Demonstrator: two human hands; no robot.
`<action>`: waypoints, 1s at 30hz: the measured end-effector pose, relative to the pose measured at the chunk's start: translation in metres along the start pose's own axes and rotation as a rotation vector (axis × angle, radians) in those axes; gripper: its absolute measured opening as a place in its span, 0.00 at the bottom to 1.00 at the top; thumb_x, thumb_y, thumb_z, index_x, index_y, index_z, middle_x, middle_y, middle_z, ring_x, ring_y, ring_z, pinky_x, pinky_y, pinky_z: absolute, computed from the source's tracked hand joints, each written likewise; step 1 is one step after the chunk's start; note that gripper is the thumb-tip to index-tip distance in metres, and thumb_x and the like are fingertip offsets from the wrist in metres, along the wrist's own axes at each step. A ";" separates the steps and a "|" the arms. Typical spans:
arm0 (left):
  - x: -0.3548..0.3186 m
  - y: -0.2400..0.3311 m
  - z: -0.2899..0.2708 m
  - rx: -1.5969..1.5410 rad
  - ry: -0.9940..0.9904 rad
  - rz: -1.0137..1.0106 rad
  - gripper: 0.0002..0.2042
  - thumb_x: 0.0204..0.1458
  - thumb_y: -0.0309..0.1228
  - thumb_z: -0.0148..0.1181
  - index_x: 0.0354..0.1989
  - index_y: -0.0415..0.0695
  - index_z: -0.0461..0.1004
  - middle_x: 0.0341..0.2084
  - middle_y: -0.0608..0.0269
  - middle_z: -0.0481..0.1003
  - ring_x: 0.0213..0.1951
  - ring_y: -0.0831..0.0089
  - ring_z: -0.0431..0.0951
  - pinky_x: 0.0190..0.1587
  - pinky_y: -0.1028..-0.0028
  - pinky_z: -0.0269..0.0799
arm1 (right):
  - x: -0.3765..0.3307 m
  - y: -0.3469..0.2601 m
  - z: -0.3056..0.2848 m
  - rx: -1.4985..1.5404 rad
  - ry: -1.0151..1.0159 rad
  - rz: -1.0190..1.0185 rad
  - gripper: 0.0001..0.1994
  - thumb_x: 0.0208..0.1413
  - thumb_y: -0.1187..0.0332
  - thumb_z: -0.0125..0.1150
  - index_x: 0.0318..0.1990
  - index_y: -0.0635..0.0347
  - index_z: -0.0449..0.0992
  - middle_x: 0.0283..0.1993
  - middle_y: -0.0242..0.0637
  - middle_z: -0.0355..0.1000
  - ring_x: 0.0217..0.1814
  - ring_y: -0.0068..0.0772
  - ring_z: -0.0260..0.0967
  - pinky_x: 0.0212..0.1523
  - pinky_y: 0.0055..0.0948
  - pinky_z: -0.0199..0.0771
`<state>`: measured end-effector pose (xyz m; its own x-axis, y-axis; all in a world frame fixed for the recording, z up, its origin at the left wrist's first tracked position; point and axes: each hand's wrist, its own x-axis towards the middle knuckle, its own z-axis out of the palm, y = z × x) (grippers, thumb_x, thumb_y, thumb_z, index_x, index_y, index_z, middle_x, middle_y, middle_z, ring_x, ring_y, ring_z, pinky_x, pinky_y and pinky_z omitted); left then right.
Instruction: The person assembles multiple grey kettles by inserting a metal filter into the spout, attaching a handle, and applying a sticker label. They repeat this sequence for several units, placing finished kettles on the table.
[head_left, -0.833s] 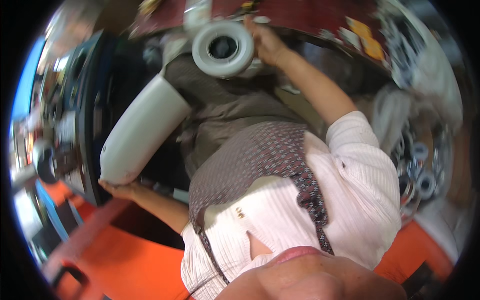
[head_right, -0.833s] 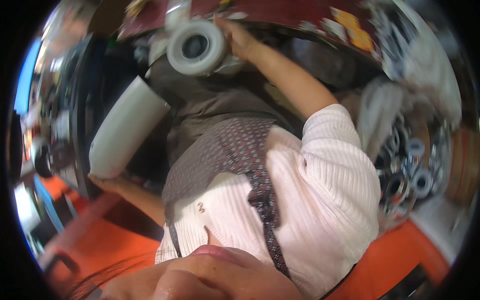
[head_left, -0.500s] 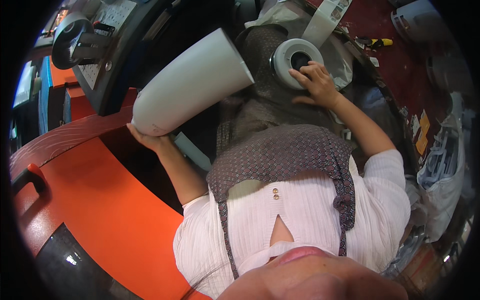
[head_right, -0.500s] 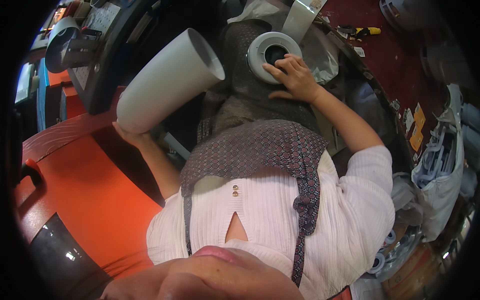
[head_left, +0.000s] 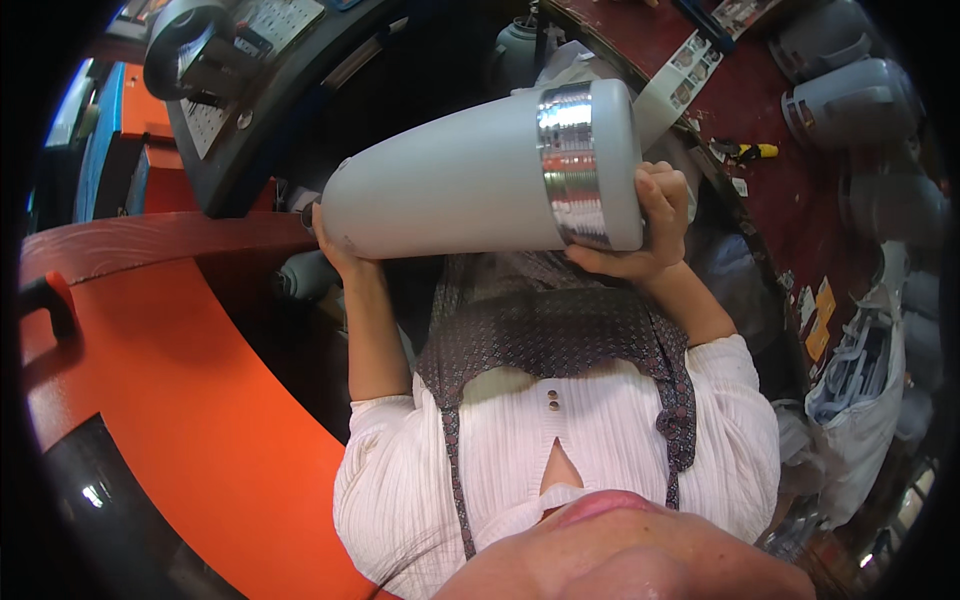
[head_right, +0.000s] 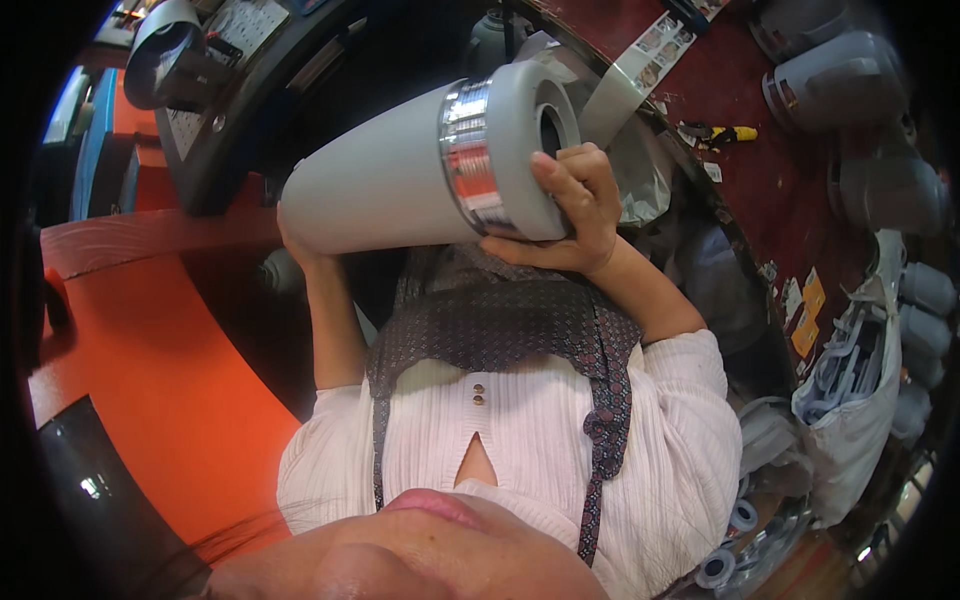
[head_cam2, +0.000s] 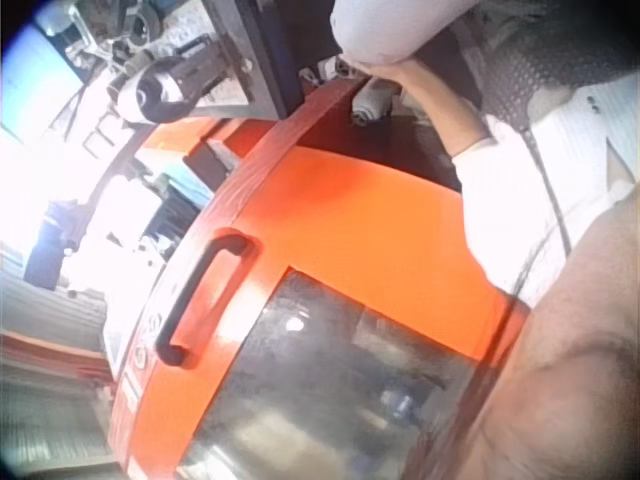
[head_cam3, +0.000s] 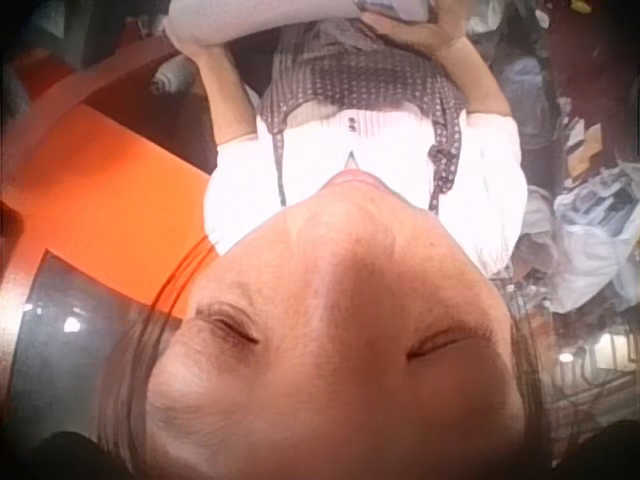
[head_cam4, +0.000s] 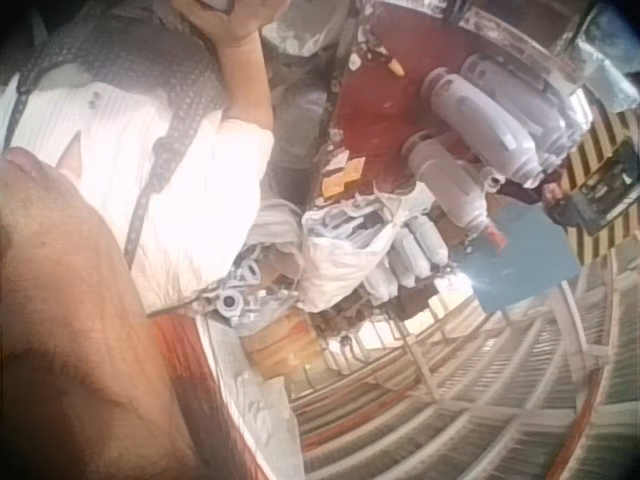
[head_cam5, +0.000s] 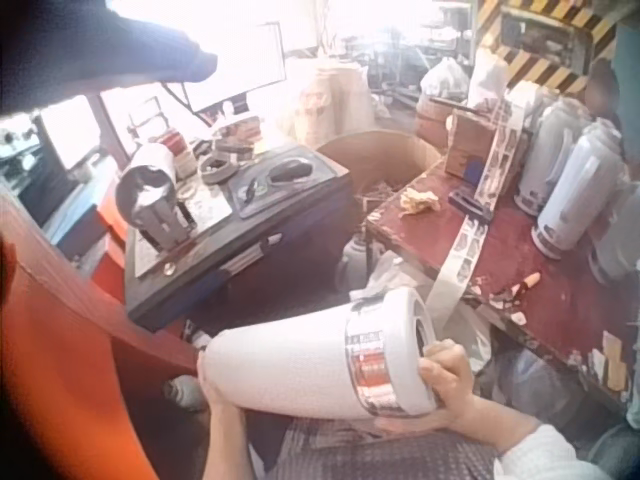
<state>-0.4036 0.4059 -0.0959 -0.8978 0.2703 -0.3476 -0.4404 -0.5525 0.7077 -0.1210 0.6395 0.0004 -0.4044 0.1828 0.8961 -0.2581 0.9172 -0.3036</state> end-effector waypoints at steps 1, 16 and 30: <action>-0.004 0.002 0.005 0.031 -0.069 0.067 0.21 0.66 0.45 0.43 0.53 0.40 0.71 0.49 0.55 0.76 0.51 0.61 0.76 0.55 0.62 0.73 | -0.003 0.003 0.001 0.004 0.043 -0.048 0.46 0.36 0.59 0.83 0.64 0.69 0.67 0.38 0.35 0.67 0.35 0.31 0.65 0.32 0.28 0.69; -0.008 0.031 0.050 -0.150 -0.308 0.180 0.17 0.61 0.46 0.48 0.39 0.45 0.75 0.36 0.62 0.78 0.41 0.64 0.79 0.46 0.62 0.77 | 0.024 0.092 -0.009 0.622 0.064 0.576 0.52 0.51 0.24 0.42 0.73 0.56 0.51 0.70 0.46 0.57 0.74 0.43 0.52 0.72 0.44 0.55; -0.010 0.024 0.050 0.148 -0.294 0.276 0.22 0.62 0.46 0.44 0.48 0.41 0.75 0.46 0.55 0.78 0.48 0.59 0.77 0.52 0.61 0.74 | 0.050 0.066 -0.056 0.792 0.175 0.512 0.47 0.62 0.34 0.44 0.76 0.60 0.43 0.79 0.38 0.45 0.79 0.40 0.42 0.78 0.39 0.36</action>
<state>-0.4055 0.4290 -0.0448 -0.9346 0.3531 0.0426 -0.1592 -0.5223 0.8378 -0.1092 0.7291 0.0427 -0.5122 0.6046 0.6100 -0.6305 0.2176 -0.7451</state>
